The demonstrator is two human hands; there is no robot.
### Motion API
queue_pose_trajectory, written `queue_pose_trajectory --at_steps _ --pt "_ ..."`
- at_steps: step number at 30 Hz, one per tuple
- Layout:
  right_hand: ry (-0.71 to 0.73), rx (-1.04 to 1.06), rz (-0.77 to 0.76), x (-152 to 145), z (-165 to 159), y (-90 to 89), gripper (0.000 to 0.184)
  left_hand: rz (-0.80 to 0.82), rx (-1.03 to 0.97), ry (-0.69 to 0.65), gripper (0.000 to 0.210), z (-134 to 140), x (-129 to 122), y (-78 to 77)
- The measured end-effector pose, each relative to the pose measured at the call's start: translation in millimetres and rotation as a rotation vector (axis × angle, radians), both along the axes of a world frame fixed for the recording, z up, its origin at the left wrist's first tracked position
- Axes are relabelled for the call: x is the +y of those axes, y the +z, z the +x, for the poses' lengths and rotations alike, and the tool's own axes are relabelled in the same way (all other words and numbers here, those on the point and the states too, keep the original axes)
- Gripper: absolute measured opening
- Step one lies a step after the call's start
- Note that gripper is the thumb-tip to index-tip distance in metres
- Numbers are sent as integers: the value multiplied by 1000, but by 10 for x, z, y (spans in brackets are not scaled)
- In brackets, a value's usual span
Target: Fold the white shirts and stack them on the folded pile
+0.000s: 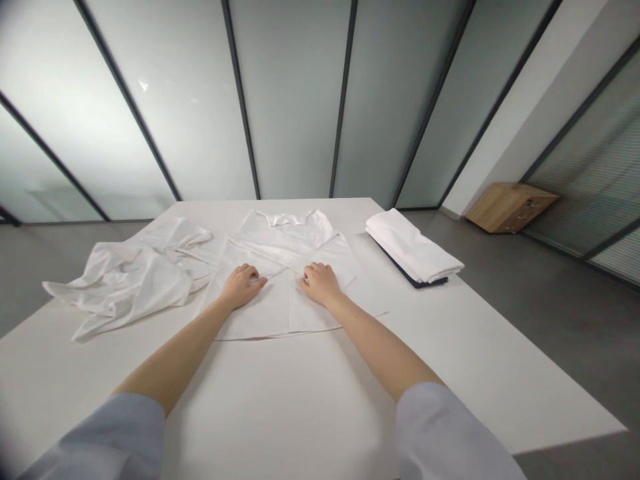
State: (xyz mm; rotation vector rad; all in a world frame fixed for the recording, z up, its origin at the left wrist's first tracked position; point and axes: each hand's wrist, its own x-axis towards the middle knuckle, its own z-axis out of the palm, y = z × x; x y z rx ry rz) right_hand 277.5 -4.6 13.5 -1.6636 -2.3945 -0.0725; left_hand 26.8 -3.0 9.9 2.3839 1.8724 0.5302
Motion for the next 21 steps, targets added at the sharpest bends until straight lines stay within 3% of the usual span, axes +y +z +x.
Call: queue_pose_trajectory --at_steps 9,18,21 --pt "111 113 -68 -148 178 -83 22 -36 43 -72 18 4 -100 68" --pt "130 105 -71 -166 176 -69 22 -57 18 -35 18 -34 -100 62" --pt "118 103 -80 -172 170 -54 18 -26 31 -95 23 -12 -107 55"
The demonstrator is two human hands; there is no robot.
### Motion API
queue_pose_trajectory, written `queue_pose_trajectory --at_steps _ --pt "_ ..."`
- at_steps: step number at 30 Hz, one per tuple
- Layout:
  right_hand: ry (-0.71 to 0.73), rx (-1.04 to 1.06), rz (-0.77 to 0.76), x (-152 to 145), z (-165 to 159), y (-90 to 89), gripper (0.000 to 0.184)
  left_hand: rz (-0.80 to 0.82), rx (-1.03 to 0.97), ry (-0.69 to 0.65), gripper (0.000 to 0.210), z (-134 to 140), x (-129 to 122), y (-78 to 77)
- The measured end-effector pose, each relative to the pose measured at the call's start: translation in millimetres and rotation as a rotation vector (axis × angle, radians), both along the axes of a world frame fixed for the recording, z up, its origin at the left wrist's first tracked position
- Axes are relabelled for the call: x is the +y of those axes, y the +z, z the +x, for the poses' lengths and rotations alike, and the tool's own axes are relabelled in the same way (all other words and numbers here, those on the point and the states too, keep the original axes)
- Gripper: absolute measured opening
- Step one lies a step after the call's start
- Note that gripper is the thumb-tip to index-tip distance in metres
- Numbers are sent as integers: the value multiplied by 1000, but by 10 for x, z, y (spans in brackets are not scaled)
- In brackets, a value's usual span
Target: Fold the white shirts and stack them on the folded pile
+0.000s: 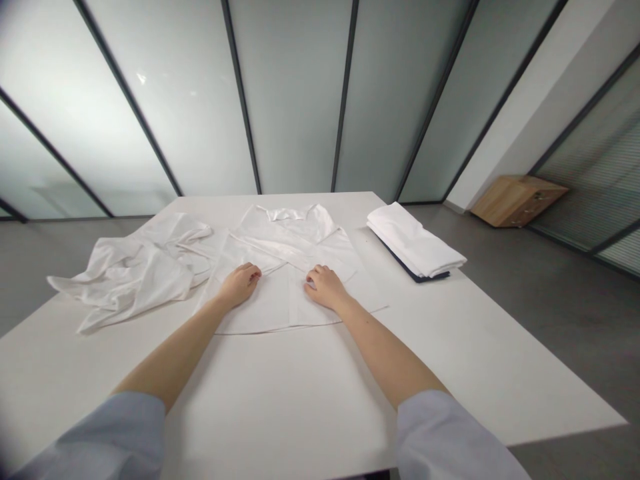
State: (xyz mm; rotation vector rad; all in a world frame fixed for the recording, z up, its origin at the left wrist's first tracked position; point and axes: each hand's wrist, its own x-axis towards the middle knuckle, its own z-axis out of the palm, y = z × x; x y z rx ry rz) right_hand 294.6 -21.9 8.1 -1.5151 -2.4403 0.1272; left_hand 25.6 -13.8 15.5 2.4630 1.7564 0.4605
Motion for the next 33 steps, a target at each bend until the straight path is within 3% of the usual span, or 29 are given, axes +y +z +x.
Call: queue_pose_trajectory --at_steps 7,13,17,24,28,33 --pt "-23 -44 -36 -28 -25 59 16 -18 109 -49 30 64 -29 36" --pt "-23 -47 -64 -40 -28 68 27 21 223 -37 31 81 -61 55" --pt "-4 -61 -52 -17 -20 -4 37 23 199 -78 35 85 -65 -2" --pt "13 -77 -24 0 -8 -123 53 -19 112 -116 74 126 -127 -19" --pt "39 -45 28 -11 -7 -102 50 41 41 -261 81 158 -200 42" --pt "145 60 50 -21 -30 -39 31 -42 51 -393 84 211 -241 57"
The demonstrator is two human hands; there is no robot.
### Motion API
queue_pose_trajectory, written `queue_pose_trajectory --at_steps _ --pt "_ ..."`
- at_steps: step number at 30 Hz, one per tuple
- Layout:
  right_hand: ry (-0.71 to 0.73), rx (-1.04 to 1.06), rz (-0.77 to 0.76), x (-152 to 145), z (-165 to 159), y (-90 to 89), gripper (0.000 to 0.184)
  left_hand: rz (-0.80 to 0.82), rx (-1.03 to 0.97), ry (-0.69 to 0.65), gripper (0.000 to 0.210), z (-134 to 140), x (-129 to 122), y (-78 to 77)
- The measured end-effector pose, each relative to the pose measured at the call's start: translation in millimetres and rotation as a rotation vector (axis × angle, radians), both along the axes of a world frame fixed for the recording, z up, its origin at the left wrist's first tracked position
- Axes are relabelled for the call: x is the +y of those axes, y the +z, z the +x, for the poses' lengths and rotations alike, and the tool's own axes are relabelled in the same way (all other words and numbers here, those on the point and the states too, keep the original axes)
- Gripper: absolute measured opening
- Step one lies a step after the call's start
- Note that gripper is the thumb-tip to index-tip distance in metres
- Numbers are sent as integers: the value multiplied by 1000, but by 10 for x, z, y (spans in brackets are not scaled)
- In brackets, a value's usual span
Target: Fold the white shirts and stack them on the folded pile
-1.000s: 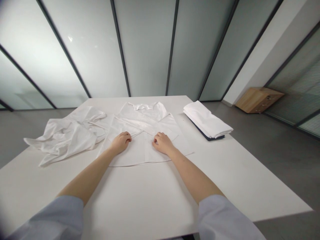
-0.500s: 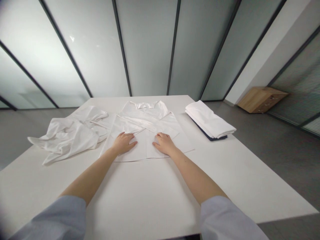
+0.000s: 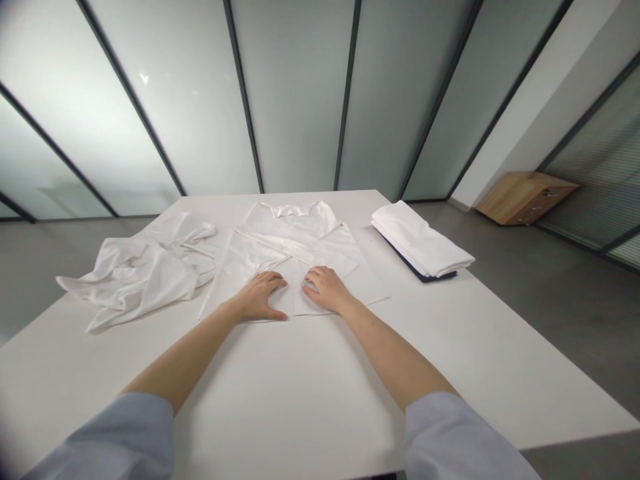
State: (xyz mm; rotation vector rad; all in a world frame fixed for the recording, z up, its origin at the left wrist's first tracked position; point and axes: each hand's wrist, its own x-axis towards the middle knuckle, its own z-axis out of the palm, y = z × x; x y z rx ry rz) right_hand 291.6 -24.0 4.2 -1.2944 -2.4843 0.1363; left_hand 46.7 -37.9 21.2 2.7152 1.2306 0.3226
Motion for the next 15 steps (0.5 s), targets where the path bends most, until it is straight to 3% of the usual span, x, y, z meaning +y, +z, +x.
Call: queue_pose_trajectory --at_steps 6,11,13,15 --pt "103 44 -21 -42 -37 59 26 0 44 36 61 68 -5 7" --pt "147 6 -41 -117 -84 118 47 16 95 36 33 123 21 -14" --pt "167 -36 -47 -136 -99 132 56 31 141 28 31 150 22 -23" --pt "179 -62 -42 -135 -102 133 53 39 199 32 36 176 3 -20"
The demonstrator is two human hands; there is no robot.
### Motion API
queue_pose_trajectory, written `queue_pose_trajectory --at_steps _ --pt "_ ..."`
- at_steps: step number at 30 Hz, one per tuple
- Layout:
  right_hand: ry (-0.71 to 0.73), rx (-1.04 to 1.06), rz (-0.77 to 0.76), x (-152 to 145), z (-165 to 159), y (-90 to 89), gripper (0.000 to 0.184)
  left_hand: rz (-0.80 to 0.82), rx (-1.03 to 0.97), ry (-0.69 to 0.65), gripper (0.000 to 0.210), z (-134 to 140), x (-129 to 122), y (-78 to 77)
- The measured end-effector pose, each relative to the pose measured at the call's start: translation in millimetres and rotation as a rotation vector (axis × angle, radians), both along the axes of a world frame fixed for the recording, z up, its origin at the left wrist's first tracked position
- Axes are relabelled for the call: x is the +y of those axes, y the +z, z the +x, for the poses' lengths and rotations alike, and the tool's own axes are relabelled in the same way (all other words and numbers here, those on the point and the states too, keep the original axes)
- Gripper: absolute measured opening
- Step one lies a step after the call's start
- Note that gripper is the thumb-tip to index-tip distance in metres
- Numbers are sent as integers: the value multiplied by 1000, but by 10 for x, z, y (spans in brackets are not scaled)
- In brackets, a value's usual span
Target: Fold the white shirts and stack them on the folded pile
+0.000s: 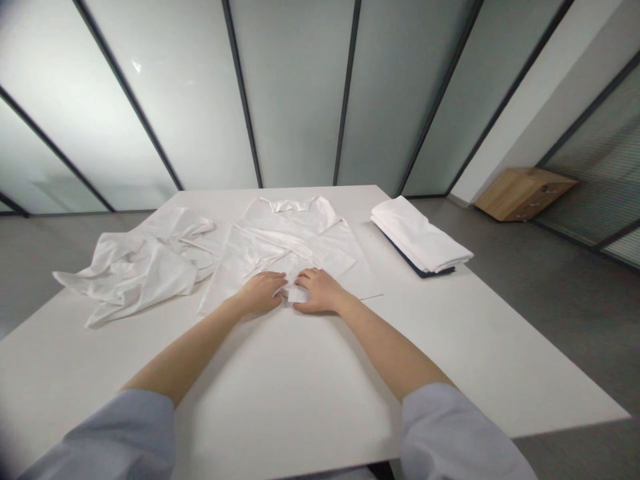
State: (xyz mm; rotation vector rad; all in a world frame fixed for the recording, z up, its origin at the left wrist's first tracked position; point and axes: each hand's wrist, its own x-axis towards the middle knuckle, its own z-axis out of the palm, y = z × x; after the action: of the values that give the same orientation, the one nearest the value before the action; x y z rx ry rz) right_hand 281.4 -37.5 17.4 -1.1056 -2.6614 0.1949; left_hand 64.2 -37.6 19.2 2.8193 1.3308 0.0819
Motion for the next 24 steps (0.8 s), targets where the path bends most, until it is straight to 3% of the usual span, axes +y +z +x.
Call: queue_pose_trajectory --at_steps 4,8,14,18,21,24 --pt "-4 -15 16 38 25 -16 38 -11 95 23 53 12 -73 37" --pt "-78 -76 33 60 49 -18 41 18 133 68 60 -25 -99 63" --pt "-366 -123 127 97 119 25 52 169 56 387 48 -153 28 116" --pt "-558 -94 176 173 239 28 54 239 -17 525 41 -287 107 161" --pt "-543 -46 169 242 331 -26 53 251 -35 581 39 -367 135 136" --pt "-507 -47 103 293 379 -81 58 135 -2 555 42 -410 161 82"
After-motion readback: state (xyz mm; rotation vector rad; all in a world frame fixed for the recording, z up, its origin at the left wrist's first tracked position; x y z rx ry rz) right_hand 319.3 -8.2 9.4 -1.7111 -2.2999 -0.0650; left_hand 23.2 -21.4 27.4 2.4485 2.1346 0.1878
